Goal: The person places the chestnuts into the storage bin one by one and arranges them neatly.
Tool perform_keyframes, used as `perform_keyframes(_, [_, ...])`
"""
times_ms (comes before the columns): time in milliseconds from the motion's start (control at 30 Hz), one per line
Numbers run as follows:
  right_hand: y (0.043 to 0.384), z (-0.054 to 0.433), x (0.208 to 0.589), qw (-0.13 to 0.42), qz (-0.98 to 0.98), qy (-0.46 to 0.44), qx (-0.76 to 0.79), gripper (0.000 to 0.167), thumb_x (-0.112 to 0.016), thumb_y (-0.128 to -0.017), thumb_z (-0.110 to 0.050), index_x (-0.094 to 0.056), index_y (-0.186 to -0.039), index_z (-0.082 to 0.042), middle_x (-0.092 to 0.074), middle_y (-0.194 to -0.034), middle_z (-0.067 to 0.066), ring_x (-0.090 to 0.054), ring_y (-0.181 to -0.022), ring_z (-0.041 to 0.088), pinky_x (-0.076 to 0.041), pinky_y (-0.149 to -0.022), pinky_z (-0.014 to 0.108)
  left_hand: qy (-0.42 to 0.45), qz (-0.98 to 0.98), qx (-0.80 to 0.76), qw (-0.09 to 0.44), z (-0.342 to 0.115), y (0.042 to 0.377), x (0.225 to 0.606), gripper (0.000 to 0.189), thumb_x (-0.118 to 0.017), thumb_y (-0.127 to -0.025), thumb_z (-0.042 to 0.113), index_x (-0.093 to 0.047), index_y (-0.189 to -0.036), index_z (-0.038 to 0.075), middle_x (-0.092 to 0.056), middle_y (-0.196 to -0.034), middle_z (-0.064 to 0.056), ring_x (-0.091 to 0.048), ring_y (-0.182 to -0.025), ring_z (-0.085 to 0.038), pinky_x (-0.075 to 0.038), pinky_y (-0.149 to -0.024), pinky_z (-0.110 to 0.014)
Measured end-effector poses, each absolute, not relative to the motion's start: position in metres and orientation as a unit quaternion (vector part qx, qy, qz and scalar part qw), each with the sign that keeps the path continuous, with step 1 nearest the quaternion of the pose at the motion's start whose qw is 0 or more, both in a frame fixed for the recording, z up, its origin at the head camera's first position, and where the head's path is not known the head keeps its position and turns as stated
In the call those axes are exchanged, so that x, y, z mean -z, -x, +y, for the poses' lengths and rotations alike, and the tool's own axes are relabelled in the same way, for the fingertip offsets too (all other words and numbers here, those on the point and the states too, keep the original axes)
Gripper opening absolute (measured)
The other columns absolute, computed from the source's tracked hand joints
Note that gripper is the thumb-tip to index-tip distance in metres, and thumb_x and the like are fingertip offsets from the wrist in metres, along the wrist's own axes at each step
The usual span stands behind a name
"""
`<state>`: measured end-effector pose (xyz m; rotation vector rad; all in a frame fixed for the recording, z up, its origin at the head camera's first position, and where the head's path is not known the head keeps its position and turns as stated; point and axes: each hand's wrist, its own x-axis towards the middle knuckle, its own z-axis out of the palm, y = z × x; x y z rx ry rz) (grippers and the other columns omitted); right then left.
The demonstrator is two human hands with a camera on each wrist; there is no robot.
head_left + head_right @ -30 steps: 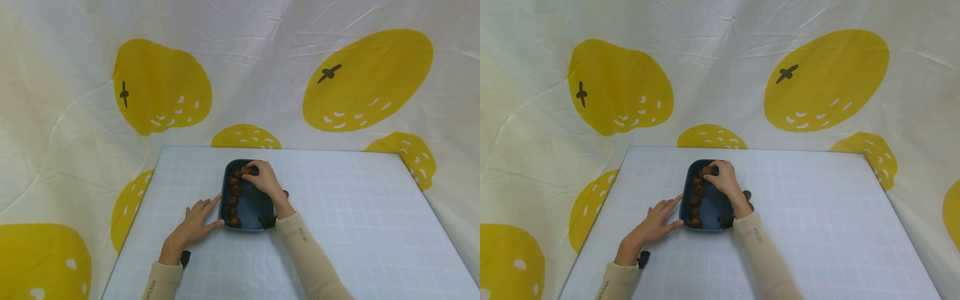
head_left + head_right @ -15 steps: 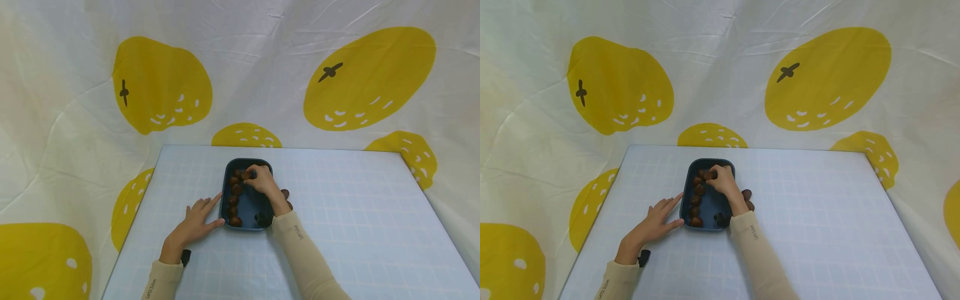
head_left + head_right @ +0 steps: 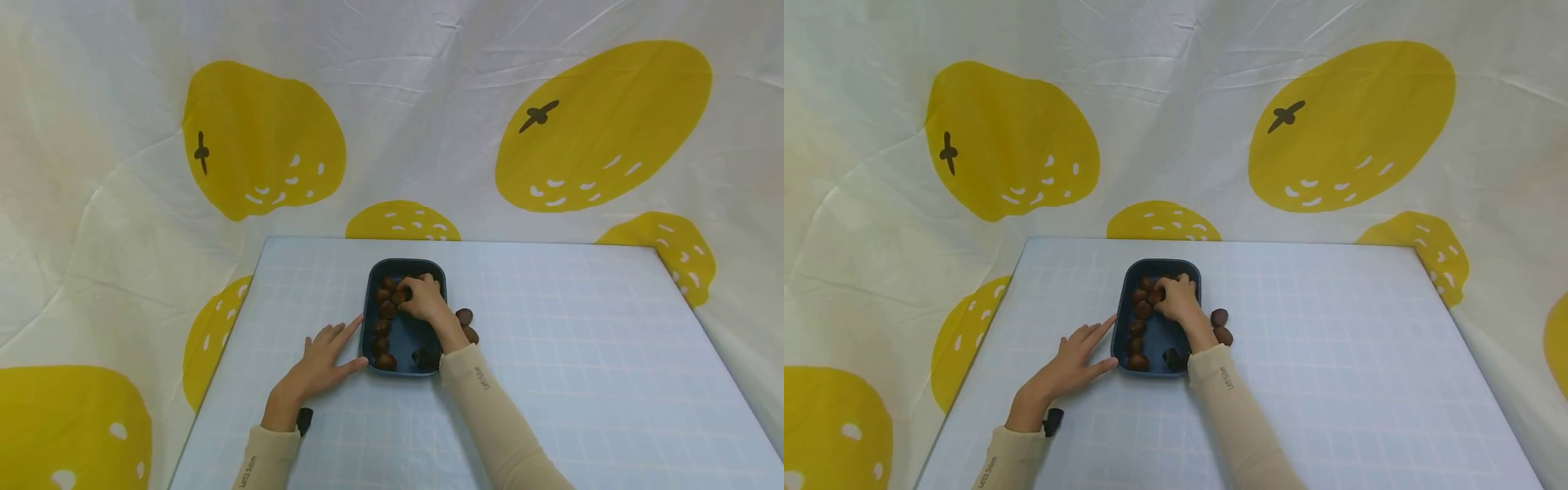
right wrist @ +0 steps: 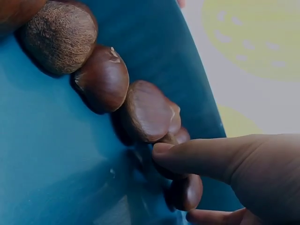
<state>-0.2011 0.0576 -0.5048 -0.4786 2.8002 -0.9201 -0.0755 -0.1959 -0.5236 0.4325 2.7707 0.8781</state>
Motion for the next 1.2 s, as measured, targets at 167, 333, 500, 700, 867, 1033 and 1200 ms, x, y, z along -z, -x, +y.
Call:
perform_keyframes(167, [0.202,0.058,0.506,0.075,0.933,0.158,0.315,0.032,-0.08,-0.084,-0.014,-0.072,-0.115,-0.012,-0.062,-0.12,0.018,-0.043,-0.123,0.04,-0.034,-0.103,0.055,-0.143,0.94,-0.292,0.103,-0.196,0.075,0.523,0.082,-0.056,-0.089,0.071,-0.015,-0.157,0.051,-0.035,-0.156,-0.017,-0.022,-0.146,-0.043,-0.004,-0.104,-0.079])
perform_keyframes(333, [0.201,0.059,0.504,0.072,0.925,0.141,0.344,0.028,-0.079,-0.086,-0.015,-0.072,-0.113,-0.013,-0.06,-0.123,0.019,-0.042,-0.126,0.041,-0.036,-0.102,0.056,-0.145,0.939,-0.293,0.102,-0.196,0.075,0.525,0.082,-0.056,-0.089,0.072,-0.015,-0.157,0.051,-0.035,-0.156,-0.017,-0.022,-0.146,-0.042,-0.004,-0.104,-0.079])
perform_keyframes(500, [0.197,0.063,0.488,0.062,0.908,0.144,0.39,0.028,-0.075,-0.09,-0.015,-0.071,-0.118,-0.009,-0.055,-0.13,0.022,-0.041,-0.13,0.041,-0.037,-0.104,0.056,-0.145,0.938,-0.298,0.107,-0.195,0.074,0.524,0.082,-0.056,-0.089,0.072,-0.015,-0.158,0.05,-0.034,-0.157,-0.017,-0.02,-0.146,-0.043,-0.004,-0.104,-0.079])
perform_keyframes(700, [0.193,0.077,0.458,0.043,0.874,0.195,0.443,0.032,-0.07,-0.095,-0.014,-0.067,-0.125,-0.002,-0.064,-0.121,0.016,-0.056,-0.116,0.036,-0.045,-0.098,0.05,-0.143,0.939,-0.295,0.105,-0.195,0.074,0.521,0.082,-0.055,-0.089,0.072,-0.015,-0.157,0.051,-0.034,-0.156,-0.018,-0.021,-0.146,-0.044,-0.004,-0.104,-0.08])
perform_keyframes(867, [0.183,0.091,0.439,0.058,0.867,0.182,0.461,0.036,-0.068,-0.098,-0.023,-0.065,-0.129,-0.007,-0.062,-0.128,0.012,-0.058,-0.115,0.038,-0.048,-0.095,0.051,-0.14,0.94,-0.293,0.107,-0.195,0.074,0.519,0.082,-0.056,-0.089,0.072,-0.014,-0.157,0.052,-0.034,-0.156,-0.018,-0.021,-0.146,-0.044,-0.004,-0.104,-0.079])
perform_keyframes(1033, [0.175,0.105,0.43,0.063,0.864,0.179,0.467,0.038,-0.067,-0.099,-0.028,-0.063,-0.132,-0.011,-0.06,-0.132,0.011,-0.058,-0.117,0.038,-0.05,-0.092,0.052,-0.139,0.94,-0.291,0.107,-0.195,0.074,0.521,0.081,-0.056,-0.089,0.071,-0.014,-0.157,0.052,-0.034,-0.156,-0.018,-0.021,-0.146,-0.043,-0.003,-0.105,-0.079])
perform_keyframes(1200, [0.172,0.12,0.429,0.073,0.855,0.18,0.48,0.035,-0.067,-0.099,-0.028,-0.064,-0.13,-0.012,-0.061,-0.131,0.008,-0.06,-0.115,0.034,-0.051,-0.09,0.051,-0.141,0.94,-0.294,0.101,-0.196,0.073,0.522,0.082,-0.055,-0.089,0.072,-0.015,-0.157,0.051,-0.035,-0.156,-0.018,-0.021,-0.146,-0.044,-0.003,-0.104,-0.079])
